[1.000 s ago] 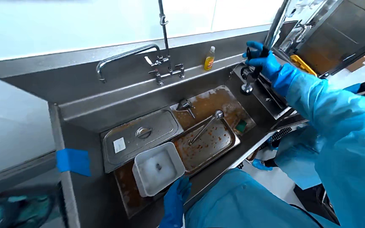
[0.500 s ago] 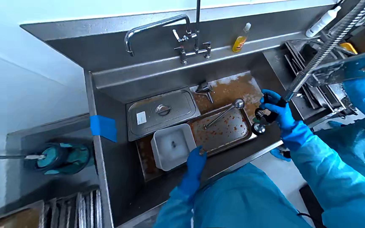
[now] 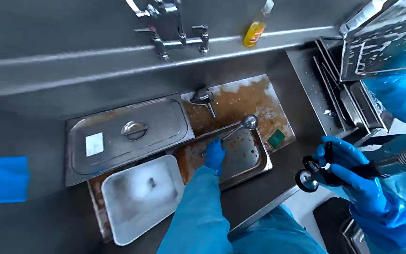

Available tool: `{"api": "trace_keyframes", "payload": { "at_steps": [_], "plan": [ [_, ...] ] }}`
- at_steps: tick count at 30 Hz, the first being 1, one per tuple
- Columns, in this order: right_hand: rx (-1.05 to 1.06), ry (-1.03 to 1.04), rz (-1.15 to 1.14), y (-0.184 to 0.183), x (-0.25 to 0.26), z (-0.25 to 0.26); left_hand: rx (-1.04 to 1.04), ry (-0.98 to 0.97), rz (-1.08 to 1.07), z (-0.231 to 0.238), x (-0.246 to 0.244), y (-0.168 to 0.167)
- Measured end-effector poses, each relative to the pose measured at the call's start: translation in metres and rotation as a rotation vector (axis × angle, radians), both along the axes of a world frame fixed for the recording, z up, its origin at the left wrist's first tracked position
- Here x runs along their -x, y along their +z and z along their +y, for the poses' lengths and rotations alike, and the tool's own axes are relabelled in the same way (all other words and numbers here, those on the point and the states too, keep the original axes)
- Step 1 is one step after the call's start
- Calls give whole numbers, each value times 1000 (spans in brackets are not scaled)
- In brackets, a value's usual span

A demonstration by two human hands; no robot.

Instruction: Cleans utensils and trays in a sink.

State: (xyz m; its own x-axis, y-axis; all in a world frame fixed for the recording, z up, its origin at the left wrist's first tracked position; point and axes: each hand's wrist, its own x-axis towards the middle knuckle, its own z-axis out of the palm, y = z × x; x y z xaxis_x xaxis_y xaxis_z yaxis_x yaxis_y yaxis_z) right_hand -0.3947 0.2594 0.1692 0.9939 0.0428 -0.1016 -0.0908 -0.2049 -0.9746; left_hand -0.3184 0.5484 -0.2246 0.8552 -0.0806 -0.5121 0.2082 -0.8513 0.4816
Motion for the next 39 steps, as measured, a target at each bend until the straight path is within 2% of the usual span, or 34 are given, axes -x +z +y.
{"api": "trace_keyframes", "payload": {
  "at_steps": [3,6,8,11,16,20,24,27,33,37,39],
  "plan": [
    [7,13,3,-10,-12,-11,-45,-14,0,-33,-7,-2],
    [0,20,-13,-11,-30,-16,-41,48,51,-49,-9,10],
    [-26,33,-68,-9,-47,-13,55,147,57,-47,2,39],
    [-126,42,-171,-7,-79,-5,330,364,136,-25,23,120],
    [-268,41,-275,-3,-136,29,502,559,455,20,32,168],
    [-363,58,-307,-8,-161,76,342,448,516,47,50,189],
    [-430,77,-348,-5,-169,114,328,398,554,63,63,224],
    [-440,57,-394,2,-170,133,333,425,541,73,70,229],
    [-493,20,-441,4,-159,146,346,387,450,78,73,244],
    [-513,0,-443,5,-153,148,218,243,261,76,85,273],
    [-514,-3,-416,7,-145,147,107,176,251,62,72,287]
  ]
}}
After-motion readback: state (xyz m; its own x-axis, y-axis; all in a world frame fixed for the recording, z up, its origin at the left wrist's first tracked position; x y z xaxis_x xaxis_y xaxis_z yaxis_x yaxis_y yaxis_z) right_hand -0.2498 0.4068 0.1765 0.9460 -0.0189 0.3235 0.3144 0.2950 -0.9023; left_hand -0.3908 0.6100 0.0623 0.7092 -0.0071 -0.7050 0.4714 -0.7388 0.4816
